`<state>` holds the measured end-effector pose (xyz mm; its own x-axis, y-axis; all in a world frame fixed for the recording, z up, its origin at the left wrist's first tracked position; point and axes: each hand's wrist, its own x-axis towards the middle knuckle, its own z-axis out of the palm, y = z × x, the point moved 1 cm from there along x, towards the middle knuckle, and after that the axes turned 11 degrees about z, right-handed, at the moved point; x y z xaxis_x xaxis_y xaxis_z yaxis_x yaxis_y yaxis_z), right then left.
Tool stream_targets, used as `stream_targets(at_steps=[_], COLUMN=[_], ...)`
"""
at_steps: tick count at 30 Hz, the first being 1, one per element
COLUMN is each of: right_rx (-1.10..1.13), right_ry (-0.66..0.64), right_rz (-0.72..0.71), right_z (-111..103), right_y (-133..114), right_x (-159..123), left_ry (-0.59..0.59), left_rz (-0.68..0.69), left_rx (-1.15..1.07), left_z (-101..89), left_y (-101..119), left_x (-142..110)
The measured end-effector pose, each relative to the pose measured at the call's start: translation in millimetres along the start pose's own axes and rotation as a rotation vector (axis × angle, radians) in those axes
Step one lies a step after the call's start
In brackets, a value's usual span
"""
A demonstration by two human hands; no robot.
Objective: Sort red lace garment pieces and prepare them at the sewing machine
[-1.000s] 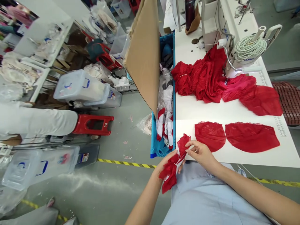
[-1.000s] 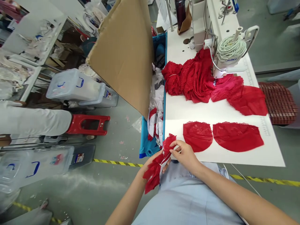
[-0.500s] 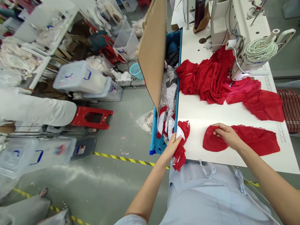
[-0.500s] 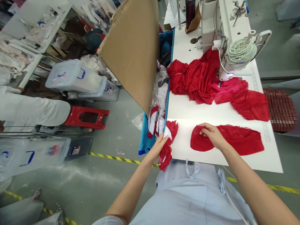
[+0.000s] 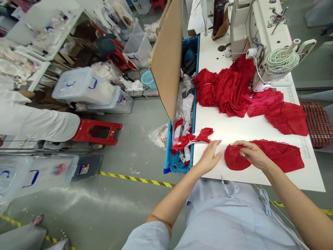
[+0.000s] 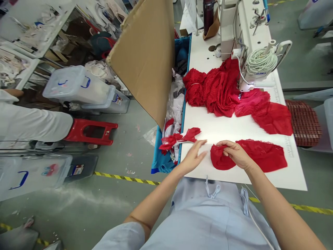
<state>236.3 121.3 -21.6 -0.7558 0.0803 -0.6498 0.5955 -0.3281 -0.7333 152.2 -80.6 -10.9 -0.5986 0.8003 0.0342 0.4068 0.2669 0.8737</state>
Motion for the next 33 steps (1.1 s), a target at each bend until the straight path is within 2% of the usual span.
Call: stream_targets(at_steps=[2, 3, 5, 7, 9, 10, 13, 16, 19, 22, 26, 30, 31, 33], right_rx=[-0.072, -0.111, -0.193, -0.293, -0.395, -0.446, -0.642, -0.850, -0.938, -0.971, -0.992, -0.826, -0.741, -0.544], right_ry=[0.046, 0.076, 0.129, 0.172, 0.228, 0.261, 0.360, 0.444, 0.406, 0.363, 0.389, 0.413, 0.368, 0.178], right_rz=[-0.023, -0.036, -0.062, -0.095, -0.148, -0.182, -0.301, -0.472, -0.501, -0.412, -0.388, -0.395, -0.376, -0.253], right_z=[3, 4, 5, 6, 8, 9, 15, 22, 28, 31, 33, 44, 50, 68], right_y=[-1, 0, 3, 9, 13, 14, 13, 12, 20, 32, 34, 17, 11, 2], right_x=[0, 1, 4, 9, 12, 12, 5, -5, -5, 2, 4, -1, -1, 0], left_ry=[-0.087, -0.085, 0.021, 0.236, 0.464, 0.488, 0.343, 0.367, 0.347, 0.313, 0.388, 0.481, 0.503, 0.542], left_rz=[-0.046, -0.071, -0.069, -0.053, -0.182, -0.260, -0.347, -0.587, -0.819, -0.903, -0.905, -0.819, -0.755, -0.571], left_rx=[-0.129, -0.123, -0.018, 0.140, 0.312, 0.358, 0.249, 0.137, 0.087, 0.021, -0.055, -0.172, -0.260, -0.543], left_z=[15.9, 20.6, 18.4, -0.6, -31.0, -46.9, -85.5, -105.3, -103.8, -89.3, -77.7, -81.9, -81.4, -74.6], left_y=[1, 0, -6, -18, -36, -45, -67, -81, -89, -96, -96, -71, -61, -39], left_x=[4, 4, 3, 2, -1, -2, -14, -38, -61, -67, -65, -76, -79, -82])
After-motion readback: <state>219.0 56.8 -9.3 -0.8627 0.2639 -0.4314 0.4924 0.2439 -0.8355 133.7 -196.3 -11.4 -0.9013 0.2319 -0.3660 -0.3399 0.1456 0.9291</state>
